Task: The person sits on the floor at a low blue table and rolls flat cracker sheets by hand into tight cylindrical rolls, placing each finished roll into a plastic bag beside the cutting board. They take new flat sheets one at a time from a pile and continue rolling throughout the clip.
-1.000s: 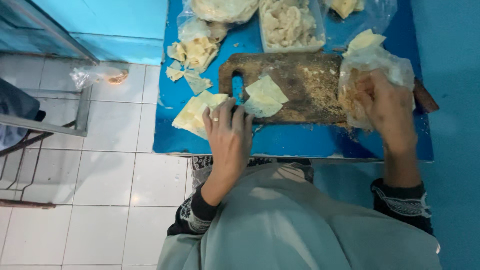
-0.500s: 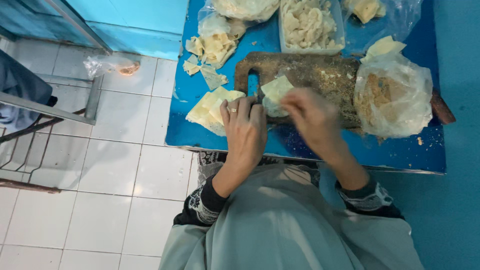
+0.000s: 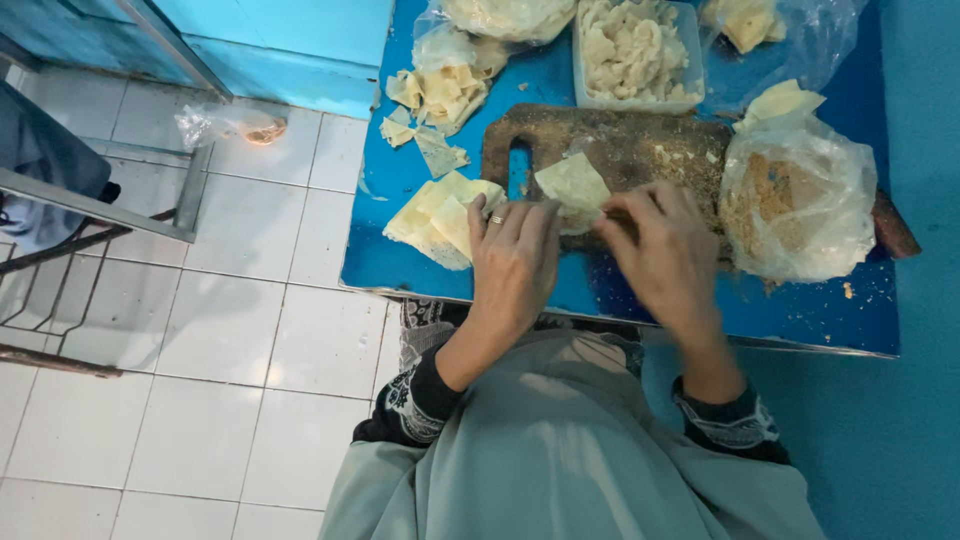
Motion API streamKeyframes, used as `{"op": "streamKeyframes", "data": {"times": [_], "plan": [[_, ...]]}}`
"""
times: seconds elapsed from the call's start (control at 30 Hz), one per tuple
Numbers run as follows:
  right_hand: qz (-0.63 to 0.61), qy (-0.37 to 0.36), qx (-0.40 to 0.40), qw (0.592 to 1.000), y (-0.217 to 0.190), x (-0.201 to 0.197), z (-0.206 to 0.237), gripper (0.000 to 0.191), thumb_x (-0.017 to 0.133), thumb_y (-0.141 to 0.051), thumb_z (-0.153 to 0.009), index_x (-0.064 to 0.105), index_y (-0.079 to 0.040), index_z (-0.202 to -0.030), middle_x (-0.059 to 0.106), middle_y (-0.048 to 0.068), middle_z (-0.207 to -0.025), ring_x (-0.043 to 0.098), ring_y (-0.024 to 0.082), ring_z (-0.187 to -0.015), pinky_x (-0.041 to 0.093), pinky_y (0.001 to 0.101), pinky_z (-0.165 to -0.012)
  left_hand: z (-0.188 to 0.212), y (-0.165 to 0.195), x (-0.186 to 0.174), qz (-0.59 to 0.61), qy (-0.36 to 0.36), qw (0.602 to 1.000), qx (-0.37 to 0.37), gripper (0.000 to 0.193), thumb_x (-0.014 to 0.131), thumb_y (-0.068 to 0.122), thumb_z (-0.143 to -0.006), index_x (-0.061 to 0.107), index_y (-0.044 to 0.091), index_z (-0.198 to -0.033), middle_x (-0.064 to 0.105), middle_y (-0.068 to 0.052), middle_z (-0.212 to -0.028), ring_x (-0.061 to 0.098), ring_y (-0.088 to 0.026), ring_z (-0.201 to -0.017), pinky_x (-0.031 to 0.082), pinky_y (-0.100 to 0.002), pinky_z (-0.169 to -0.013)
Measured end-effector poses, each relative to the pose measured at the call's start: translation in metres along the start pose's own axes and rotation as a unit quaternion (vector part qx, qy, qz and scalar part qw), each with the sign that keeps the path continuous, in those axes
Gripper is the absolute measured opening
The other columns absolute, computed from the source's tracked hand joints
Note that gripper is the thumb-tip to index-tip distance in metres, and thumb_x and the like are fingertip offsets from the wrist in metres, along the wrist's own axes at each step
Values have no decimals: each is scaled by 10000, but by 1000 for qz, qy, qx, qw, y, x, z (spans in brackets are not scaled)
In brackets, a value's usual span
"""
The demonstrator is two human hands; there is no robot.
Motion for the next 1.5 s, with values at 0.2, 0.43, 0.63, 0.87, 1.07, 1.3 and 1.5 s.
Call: {"op": "streamKeyframes", "data": {"times": [0.2,0.43,0.63,0.87,1.07,1.3,1.5], "plan": [[-105,3,67,992,6,20,2,165,799,-134,-952,671,-49,-1011,656,106,-956,686,244,-833,544,381,-698,-3,2,4,-28,9,1000,11,327,647,18,-936,628,57,-1260,659,-96,-1041,626,-307,-1085,369,-525,-1134],[-316,26,136,939,11,30,11,119,692,-30,-1017,661,-10,-1129,762,95,-1038,758,152,-937,612,275,-779,-3,2,1,-21,23,1000,5,273,651,43,-942,638,52,-1214,633,-104,-1129,594,-314,-1124,384,-520,-1129],[-312,35,109,943,4,30,9,140,709,-11,-1006,685,-14,-1144,770,102,-1042,767,158,-955,626,289,-799,-4,4,-3,-34,22,999,3,192,661,47,-924,631,29,-1113,591,-113,-1191,546,-337,-1164,361,-563,-1146],[-173,36,-36,984,-14,13,-3,146,779,-19,-949,730,-24,-1087,735,137,-1050,730,285,-955,578,381,-795,1,9,-1,-141,-43,986,71,236,645,103,-855,666,7,-1069,559,-135,-1320,496,-324,-1294,275,-695,-1145],[-177,-57,-101,977,-9,12,-8,249,810,-105,-867,750,-19,-1092,664,121,-1050,659,283,-979,542,410,-826,-5,1,7,-150,-68,978,131,153,661,128,-877,657,44,-1005,542,-104,-1336,480,-300,-1348,214,-725,-1190],[-182,-69,-81,977,16,34,-19,142,847,-142,-878,770,-60,-965,588,71,-1023,606,256,-943,523,401,-805,-21,-14,10,-59,-85,991,85,130,718,161,-891,654,55,-932,536,-125,-1299,449,-356,-1304,213,-725,-1131],[-207,-89,0,974,43,59,-33,205,931,-211,-756,796,-132,-889,479,49,-1000,517,249,-975,479,410,-774,-30,-24,11,-6,-68,998,-1,145,731,162,-852,676,74,-954,556,-112,-1283,460,-372,-1278,273,-685,-1095]]}}
Point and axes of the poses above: each hand's wrist, its own z-axis away from the middle knuckle, its own x-axis out of the palm, y = z × x, the point moved 8 cm from there along -z, towards the middle knuckle
